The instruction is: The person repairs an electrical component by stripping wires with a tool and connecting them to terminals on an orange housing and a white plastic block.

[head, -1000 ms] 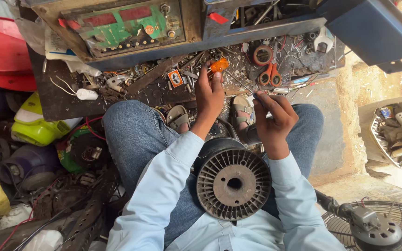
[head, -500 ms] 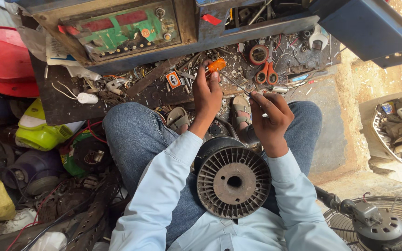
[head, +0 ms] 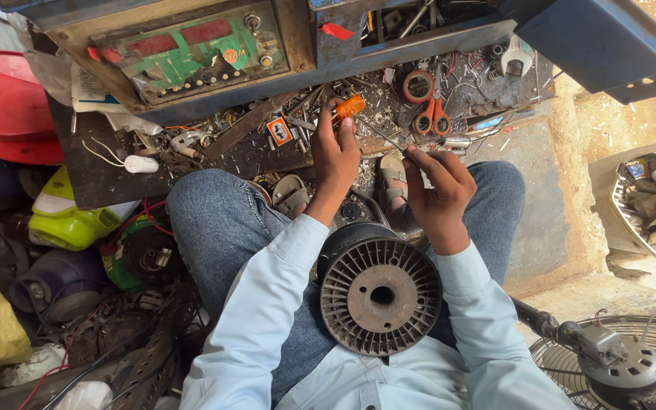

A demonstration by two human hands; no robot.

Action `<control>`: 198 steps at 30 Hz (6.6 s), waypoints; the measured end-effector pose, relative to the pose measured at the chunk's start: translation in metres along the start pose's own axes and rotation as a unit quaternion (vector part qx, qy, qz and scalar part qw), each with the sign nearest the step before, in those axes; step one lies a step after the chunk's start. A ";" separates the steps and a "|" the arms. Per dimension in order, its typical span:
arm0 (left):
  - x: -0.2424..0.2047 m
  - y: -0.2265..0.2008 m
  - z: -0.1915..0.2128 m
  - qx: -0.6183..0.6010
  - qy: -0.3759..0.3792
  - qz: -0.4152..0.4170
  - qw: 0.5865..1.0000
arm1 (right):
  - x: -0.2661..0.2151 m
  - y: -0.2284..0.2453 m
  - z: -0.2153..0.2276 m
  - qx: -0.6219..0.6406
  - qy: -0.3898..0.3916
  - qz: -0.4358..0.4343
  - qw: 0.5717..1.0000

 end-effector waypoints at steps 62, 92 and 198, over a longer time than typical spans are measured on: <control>-0.018 -0.068 0.002 0.093 0.034 -0.182 0.978 | -0.015 0.022 0.018 0.041 0.048 -0.195 0.979; -0.025 -0.089 0.006 0.132 0.026 -0.242 0.961 | -0.011 0.035 0.032 0.092 0.006 -0.153 0.984; -0.005 -0.066 0.018 -0.047 0.090 -0.032 0.994 | -0.002 -0.109 -0.096 0.507 0.206 -0.330 0.769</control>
Point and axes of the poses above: each hand's wrist, its own x-axis towards the middle knuckle, its own z-axis out of the back of the hand, y = z × x, the point moved 8 cm from there along x, towards the middle knuckle, and after that the axes turned 4 degrees about -z, right-handed, at the moved point
